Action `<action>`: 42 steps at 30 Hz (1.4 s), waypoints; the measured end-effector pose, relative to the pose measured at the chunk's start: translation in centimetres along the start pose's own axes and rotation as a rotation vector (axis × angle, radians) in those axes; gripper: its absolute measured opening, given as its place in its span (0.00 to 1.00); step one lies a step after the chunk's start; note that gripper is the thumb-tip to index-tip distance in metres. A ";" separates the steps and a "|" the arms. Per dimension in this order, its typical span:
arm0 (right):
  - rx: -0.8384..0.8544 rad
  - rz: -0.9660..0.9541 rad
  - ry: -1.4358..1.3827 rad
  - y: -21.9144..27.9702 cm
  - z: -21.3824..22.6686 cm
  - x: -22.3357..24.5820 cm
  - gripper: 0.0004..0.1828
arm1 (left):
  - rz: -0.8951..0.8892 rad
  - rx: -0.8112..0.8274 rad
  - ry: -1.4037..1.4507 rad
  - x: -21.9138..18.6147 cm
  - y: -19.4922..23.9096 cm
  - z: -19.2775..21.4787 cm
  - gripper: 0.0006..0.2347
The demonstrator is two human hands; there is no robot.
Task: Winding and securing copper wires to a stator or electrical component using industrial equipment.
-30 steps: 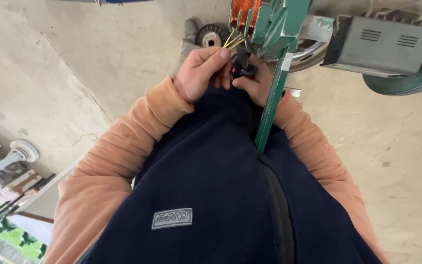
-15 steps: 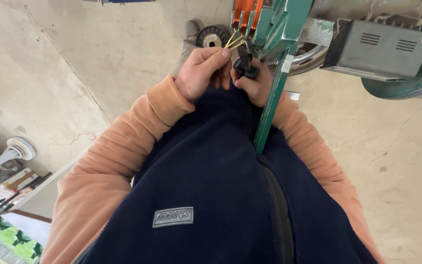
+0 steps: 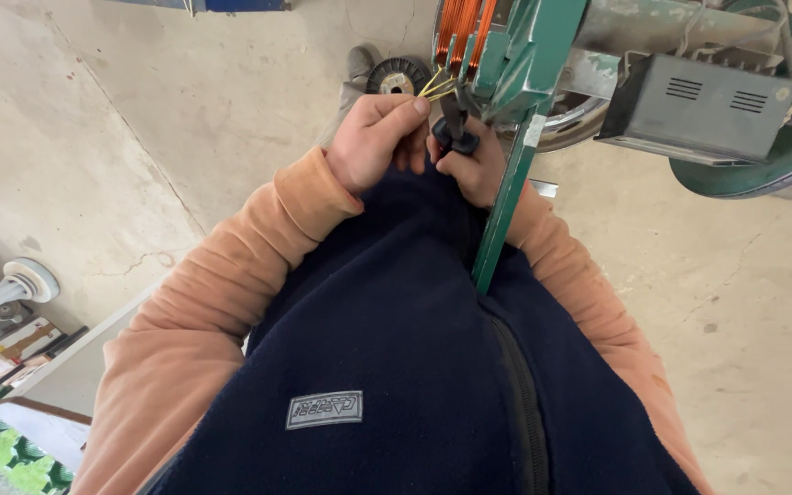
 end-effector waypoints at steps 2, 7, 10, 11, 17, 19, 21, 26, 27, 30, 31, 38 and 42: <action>-0.002 -0.050 -0.007 -0.1 -0.2 -0.1 0.09 | -0.021 -0.022 -0.013 0.2 0.1 0.3 0.18; 0.048 0.008 -0.007 -0.3 -0.2 -0.2 0.19 | -0.006 0.018 0.062 0.1 0.6 0.4 0.19; 0.035 0.017 -0.030 -0.4 -0.4 0.4 0.24 | -0.016 0.033 0.075 0.3 0.6 0.6 0.19; 0.021 0.029 -0.043 -0.4 -0.5 0.8 0.26 | -0.004 0.027 0.082 0.5 0.6 0.6 0.19; 0.015 -0.014 -0.075 -0.5 -0.5 0.4 0.25 | 0.013 0.034 0.087 0.8 0.4 0.8 0.18; 0.017 0.000 -0.048 -0.6 -0.4 -0.1 0.24 | 0.012 0.041 0.079 0.8 0.4 0.8 0.18; 0.023 0.014 -0.023 -0.7 -0.4 -0.8 0.24 | 0.012 0.043 0.070 0.8 0.4 0.8 0.18; -0.035 0.048 -0.054 -0.8 -0.5 -2.1 0.18 | 0.010 0.048 0.057 0.8 0.5 0.9 0.19; -0.034 0.049 -0.052 -0.8 -0.5 -2.3 0.18 | 0.008 0.047 0.058 0.8 0.5 0.9 0.19; -0.043 0.058 -0.033 -0.9 -0.7 -2.5 0.15 | 0.023 0.048 0.029 0.6 0.6 1.0 0.20; -0.049 0.045 -0.060 -0.9 -0.8 -2.4 0.14 | 0.018 0.048 0.041 0.4 0.5 1.0 0.19; -0.010 0.000 -0.012 -1.5 -0.9 -2.1 0.16 | 0.007 0.055 0.073 -0.8 0.8 2.2 0.20; -0.028 -0.018 -0.049 -1.5 -0.9 -2.2 0.20 | 0.013 0.050 0.059 -0.1 0.9 2.1 0.19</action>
Point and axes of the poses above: each hand's wrist, its own y-axis away from the middle knuckle, its own z-axis out of the back of the hand, x = y × z, the point moved 3 cm from there along -y, towards the middle knuckle, and after that the axes turned 9 degrees about -y, right-handed, at the moved point
